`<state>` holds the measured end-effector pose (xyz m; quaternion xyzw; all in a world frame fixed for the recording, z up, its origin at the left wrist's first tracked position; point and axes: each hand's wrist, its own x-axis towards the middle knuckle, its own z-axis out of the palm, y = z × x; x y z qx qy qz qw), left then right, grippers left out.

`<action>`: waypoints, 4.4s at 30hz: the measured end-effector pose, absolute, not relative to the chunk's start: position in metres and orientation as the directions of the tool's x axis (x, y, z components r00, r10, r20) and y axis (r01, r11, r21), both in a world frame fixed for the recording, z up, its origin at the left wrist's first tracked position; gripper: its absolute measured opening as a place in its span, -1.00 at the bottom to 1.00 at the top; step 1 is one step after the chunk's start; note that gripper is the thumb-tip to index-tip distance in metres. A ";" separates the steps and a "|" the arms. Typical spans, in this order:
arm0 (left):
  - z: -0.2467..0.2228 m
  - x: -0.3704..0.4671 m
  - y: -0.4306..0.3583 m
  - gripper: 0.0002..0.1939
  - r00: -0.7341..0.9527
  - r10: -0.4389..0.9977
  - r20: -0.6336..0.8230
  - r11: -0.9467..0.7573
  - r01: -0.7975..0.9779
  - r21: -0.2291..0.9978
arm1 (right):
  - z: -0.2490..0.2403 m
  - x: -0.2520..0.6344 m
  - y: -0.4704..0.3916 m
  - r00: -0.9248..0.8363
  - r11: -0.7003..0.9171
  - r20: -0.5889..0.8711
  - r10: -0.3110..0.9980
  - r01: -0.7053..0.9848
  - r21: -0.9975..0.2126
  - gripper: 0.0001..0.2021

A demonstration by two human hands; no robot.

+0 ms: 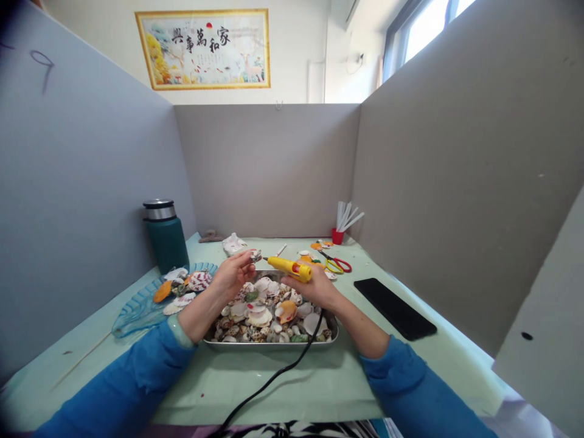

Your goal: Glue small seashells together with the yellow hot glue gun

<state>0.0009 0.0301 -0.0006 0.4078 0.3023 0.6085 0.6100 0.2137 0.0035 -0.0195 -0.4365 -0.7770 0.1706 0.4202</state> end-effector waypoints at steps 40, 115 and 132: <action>0.000 0.002 0.025 -0.62 0.345 0.907 0.241 -0.085 -0.411 0.908 | -0.017 0.210 0.004 -0.399 0.720 0.630 0.666 0.564 -0.404 -0.79; -0.005 0.004 0.024 -0.60 0.357 0.882 0.308 -0.224 -0.258 0.940 | -0.011 0.190 0.014 -0.420 0.778 0.797 0.433 0.620 -0.096 -0.85; 0.001 0.010 0.015 -0.52 0.347 0.825 0.447 -0.397 -0.208 0.894 | -0.009 0.190 0.012 -0.297 0.758 0.823 0.484 0.613 -0.225 -0.74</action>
